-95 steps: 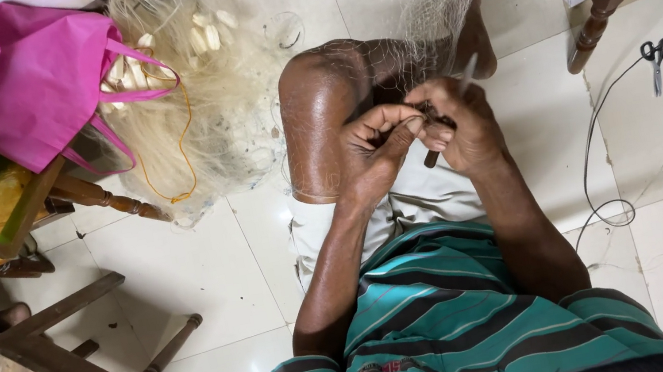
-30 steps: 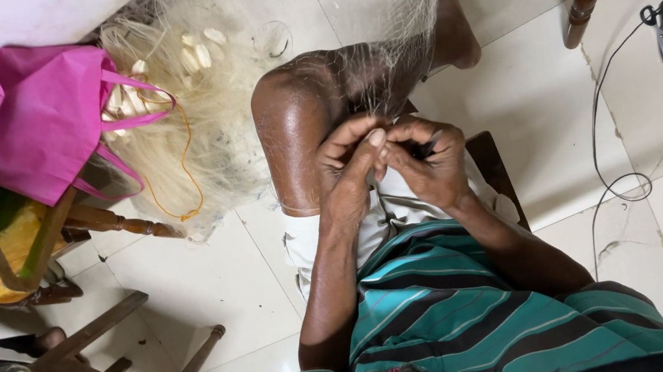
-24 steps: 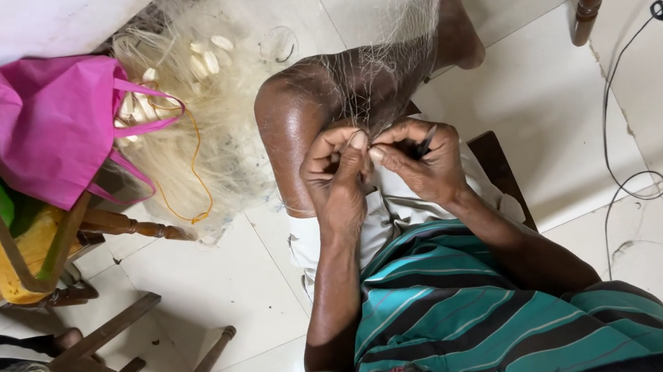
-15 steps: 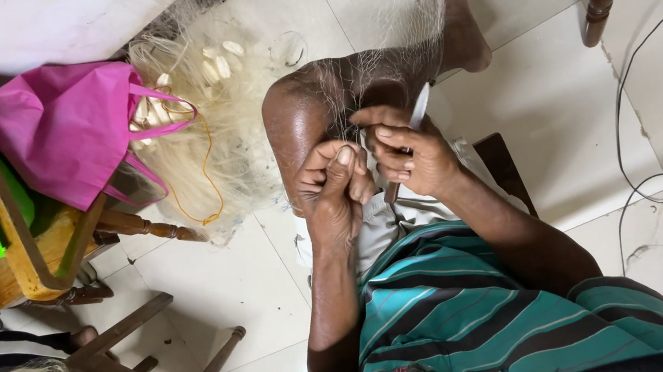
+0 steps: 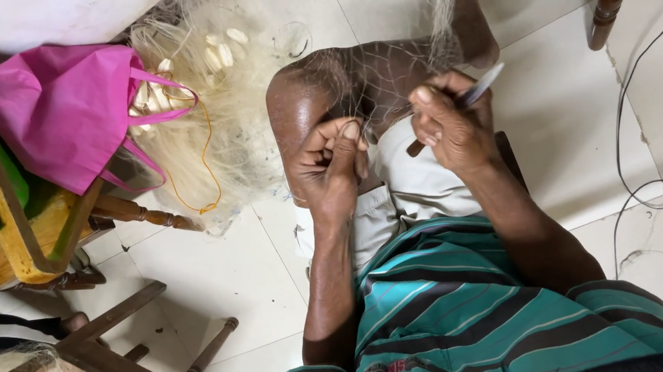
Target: Repairing a fine-mesh fishing net using a netting needle
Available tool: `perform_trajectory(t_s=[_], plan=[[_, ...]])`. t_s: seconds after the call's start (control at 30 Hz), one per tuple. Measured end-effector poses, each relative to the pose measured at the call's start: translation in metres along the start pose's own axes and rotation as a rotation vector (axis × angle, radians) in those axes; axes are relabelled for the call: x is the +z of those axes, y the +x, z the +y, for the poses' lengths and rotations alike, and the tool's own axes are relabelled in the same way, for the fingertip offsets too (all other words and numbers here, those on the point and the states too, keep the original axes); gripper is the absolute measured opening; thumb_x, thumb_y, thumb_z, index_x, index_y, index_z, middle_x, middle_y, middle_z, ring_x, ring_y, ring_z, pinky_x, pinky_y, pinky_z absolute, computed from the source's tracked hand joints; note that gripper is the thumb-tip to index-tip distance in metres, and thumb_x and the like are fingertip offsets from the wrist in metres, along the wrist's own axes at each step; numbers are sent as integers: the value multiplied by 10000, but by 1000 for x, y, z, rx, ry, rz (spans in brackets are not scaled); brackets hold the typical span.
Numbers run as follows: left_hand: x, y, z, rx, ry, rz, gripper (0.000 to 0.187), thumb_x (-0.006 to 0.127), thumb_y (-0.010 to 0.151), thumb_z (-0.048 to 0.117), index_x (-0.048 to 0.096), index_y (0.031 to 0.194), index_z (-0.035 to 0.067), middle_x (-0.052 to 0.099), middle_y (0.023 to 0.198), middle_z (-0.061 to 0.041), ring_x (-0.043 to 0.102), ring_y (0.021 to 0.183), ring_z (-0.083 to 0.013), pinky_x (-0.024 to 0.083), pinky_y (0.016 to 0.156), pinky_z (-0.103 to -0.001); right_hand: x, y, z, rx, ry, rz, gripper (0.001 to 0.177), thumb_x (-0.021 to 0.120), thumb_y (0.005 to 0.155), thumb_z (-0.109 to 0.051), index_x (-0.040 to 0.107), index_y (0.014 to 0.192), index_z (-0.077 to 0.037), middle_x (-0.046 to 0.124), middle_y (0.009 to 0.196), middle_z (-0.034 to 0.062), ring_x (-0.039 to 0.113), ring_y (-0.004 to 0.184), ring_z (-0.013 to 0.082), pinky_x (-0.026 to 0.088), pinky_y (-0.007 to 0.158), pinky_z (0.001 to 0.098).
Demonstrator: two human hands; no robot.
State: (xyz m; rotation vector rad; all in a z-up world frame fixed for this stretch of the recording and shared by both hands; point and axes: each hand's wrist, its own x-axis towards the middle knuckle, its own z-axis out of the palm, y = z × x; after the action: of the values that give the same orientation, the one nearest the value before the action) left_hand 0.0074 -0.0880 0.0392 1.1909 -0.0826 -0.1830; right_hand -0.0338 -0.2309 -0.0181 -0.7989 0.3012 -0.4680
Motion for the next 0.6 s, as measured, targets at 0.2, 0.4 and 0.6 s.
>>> perform_trajectory(t_s=[0.2, 0.4, 0.6], plan=[[6, 3, -1, 42, 77, 15, 94, 646, 880, -9, 658, 933, -86, 589, 575, -125, 499, 377, -84, 426, 360, -213, -2, 1, -20, -69, -105, 12, 131, 620, 924, -42, 571, 888, 74, 385, 461, 54, 330, 338, 46, 360, 332, 177], [12, 14, 2, 111, 187, -27, 89, 660, 884, 11, 684, 955, -37, 544, 485, -75, 509, 441, -64, 444, 466, -182, 8, 13, -34, -143, -226, -5, 98, 606, 946, -39, 588, 906, 48, 542, 646, 117, 381, 368, 22, 379, 335, 178], [27, 15, -6, 33, 2, -26, 84, 642, 885, -8, 654, 957, -49, 651, 672, -143, 500, 384, -66, 433, 384, -192, 16, 8, -36, -203, -211, 30, 179, 600, 950, -64, 570, 873, 94, 450, 509, 67, 316, 344, 10, 343, 330, 162]])
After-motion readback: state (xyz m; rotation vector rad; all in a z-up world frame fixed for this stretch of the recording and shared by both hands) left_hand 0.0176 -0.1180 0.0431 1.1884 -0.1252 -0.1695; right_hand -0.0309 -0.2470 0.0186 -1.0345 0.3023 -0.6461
